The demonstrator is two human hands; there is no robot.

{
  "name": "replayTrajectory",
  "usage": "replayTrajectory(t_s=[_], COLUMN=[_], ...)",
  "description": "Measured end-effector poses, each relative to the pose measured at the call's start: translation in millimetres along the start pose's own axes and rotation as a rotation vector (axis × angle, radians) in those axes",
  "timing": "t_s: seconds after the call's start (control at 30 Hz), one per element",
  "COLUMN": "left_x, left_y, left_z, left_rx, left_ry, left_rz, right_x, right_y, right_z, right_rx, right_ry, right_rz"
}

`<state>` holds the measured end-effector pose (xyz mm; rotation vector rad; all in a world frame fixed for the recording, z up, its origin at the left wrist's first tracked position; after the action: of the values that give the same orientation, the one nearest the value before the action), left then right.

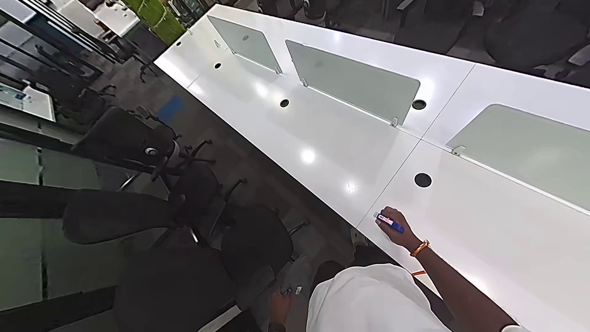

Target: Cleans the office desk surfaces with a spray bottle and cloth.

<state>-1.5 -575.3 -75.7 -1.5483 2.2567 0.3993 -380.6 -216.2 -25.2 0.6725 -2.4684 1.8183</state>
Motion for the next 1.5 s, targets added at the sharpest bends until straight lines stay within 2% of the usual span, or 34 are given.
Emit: replayTrajectory(t_s=[0.13, 0.33, 0.5, 0.63, 0.73, 0.83, 0.9, 0.97, 1.07, 1.17, 1.33, 1.4, 1.5], left_x=[40.9, 99.3, 146.4, 180.0, 202.2, 223.6, 237.3, 251.5, 268.7, 284.2, 307.5, 315.1, 323.4], left_y=[33.7, 78.9, 108.5, 126.0, 126.4, 122.0, 114.7, 108.7, 98.6, 89.9, 82.2, 83.7, 90.5], left_z=[-16.3, -32.7, -37.7, -49.0, -53.8, -58.4, -58.7, -59.2, -63.3, -64.9, -65.1, -65.4, -68.1], left_rx=[0.001, 0.056, 0.107, 0.109, 0.094, 0.080, 0.090, 0.110, 0.115, 0.107, 0.096, 0.112, 0.117], left_ry=[0.026, -0.005, -0.064, -0.083, -0.099, -0.107, -0.112, -0.124, -0.139, -0.151, -0.168, -0.182, -0.190], left_rz=[0.049, 0.160, 0.242, 0.286, 0.307, 0.318, 0.336, 0.331, 0.310, 0.302, 0.298, 0.299, 0.310], right_x=[29.5, 58.4, 77.6, 101.8, 112.1, 121.1, 123.0, 128.0, 137.5, 143.5, 151.5, 154.2, 162.2], right_y=[3.9, 21.1, 26.0, 23.8, 13.6, -2.1, -5.6, -12.7, -23.8, -21.4, -28.2, -31.0, -41.7], right_z=[4.3, -27.2, -36.7, -19.8, 14.1, 58.0, 88.6, 117.8, 152.4, 173.5, 187.1, 187.8, 188.1], right_rx=[-0.081, -0.023, -0.083, -0.196, -0.329, -0.182, -0.130, -0.228, -0.231, -0.047, 0.210, 0.086, -0.330], right_ry=[-0.048, 0.336, 0.552, 0.436, 0.320, 0.100, 0.035, 0.068, 0.039, -0.025, 0.154, 0.239, 0.268], right_rz=[0.080, 0.283, 0.321, 0.296, 0.203, 0.135, 0.100, 0.086, 0.221, 0.286, 0.266, 0.222, 0.189])
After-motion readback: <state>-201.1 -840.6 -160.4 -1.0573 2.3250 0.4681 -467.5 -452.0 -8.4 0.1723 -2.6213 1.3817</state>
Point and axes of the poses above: each hand's wrist, its own x-axis towards the middle knuckle, its own z-axis out of the palm, y = z × x, the point moved 2 cm from there along x, towards the middle knuckle, and after that the axes turned 13 degrees about y, right-handed, at the moved point
